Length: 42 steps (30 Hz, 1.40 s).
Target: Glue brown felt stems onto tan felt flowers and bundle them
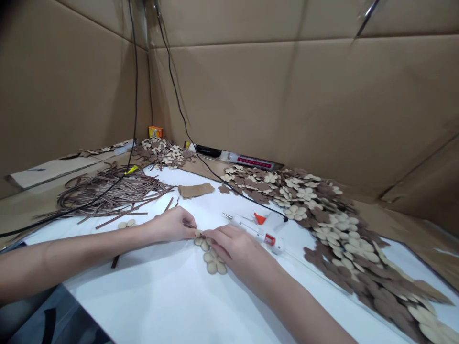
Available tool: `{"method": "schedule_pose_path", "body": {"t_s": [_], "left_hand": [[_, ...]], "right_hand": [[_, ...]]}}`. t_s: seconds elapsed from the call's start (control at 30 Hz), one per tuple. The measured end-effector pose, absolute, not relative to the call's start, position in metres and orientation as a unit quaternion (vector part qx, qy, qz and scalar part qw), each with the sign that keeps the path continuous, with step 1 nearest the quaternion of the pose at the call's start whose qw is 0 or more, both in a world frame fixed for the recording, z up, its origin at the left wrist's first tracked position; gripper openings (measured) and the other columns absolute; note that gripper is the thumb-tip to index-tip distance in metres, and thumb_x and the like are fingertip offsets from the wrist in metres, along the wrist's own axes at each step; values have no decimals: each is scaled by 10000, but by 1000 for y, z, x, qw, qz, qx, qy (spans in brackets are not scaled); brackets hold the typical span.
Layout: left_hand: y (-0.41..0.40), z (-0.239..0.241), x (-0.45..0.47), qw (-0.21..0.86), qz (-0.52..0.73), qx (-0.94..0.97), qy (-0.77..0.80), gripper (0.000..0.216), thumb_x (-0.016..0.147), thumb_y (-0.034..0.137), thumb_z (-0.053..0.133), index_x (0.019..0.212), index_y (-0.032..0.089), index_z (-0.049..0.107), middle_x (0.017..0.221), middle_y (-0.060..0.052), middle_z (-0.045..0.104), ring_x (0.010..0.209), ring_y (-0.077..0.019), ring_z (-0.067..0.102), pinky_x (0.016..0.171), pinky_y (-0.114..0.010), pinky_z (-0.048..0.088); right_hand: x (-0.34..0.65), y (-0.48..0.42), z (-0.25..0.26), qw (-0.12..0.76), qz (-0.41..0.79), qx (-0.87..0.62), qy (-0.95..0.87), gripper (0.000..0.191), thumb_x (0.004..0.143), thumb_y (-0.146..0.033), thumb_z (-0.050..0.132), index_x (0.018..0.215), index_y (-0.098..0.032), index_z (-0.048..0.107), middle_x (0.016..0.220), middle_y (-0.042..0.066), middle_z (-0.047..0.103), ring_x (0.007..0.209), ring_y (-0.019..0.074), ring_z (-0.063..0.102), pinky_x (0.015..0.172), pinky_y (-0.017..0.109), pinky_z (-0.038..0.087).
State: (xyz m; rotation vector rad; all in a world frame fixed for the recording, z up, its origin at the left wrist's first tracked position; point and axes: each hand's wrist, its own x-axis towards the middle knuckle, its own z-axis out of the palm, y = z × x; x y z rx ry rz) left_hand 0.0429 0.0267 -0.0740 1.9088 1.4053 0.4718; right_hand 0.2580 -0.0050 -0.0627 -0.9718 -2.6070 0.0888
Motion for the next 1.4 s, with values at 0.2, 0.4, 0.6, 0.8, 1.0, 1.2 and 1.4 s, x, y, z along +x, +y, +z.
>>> {"method": "schedule_pose_path", "body": {"t_s": [0.2,0.4,0.6,0.8,1.0,1.2,1.4], "left_hand": [[26,-74,43,348,185,748,534,320,642,483,589,706,189,698,654,8,664,609,-132,546,477,-212,324],[24,-72,44,346,175,743,546,326,637,483,589,714,189,706,642,5,661,590,-130,543,458,-215,305],[24,-68,44,346,165,740,552,329,629,482,593,716,186,706,639,2,658,576,-131,542,472,-220,319],[26,-68,45,352,160,742,548,320,624,462,598,729,180,708,653,1,661,595,-130,545,488,-213,334],[26,-70,44,354,156,739,552,324,627,467,595,727,182,711,642,-3,658,585,-131,540,456,-214,310],[26,-69,45,357,158,734,556,313,626,444,605,737,173,713,642,1,658,563,-118,534,464,-211,311],[26,-70,44,352,166,741,548,286,624,427,604,737,189,715,664,1,669,628,-138,571,479,-208,330]], "right_hand": [[257,-4,-60,167,44,-341,-924,283,888,-177,450,1079,-238,650,941,55,680,821,162,628,683,257,517],[261,-2,-63,139,9,-328,-934,378,853,-83,402,1097,-246,641,996,55,679,858,166,632,676,255,525],[263,-3,-61,116,-52,-285,-950,433,816,-33,403,1153,-225,596,1032,64,669,879,176,629,664,272,532],[261,-3,-56,111,-95,-224,-964,353,858,-85,422,1154,-175,592,976,88,684,853,189,636,685,312,536],[265,-5,-60,120,-103,-245,-957,378,856,-75,376,1151,-176,589,948,80,693,811,180,646,668,305,533],[261,-8,-55,129,-88,-247,-956,380,840,-70,367,1114,-191,600,914,78,699,794,179,648,656,304,525],[260,-10,-53,104,-94,-247,-959,351,843,-69,373,1081,-178,606,959,88,695,815,191,642,667,316,512]]}}
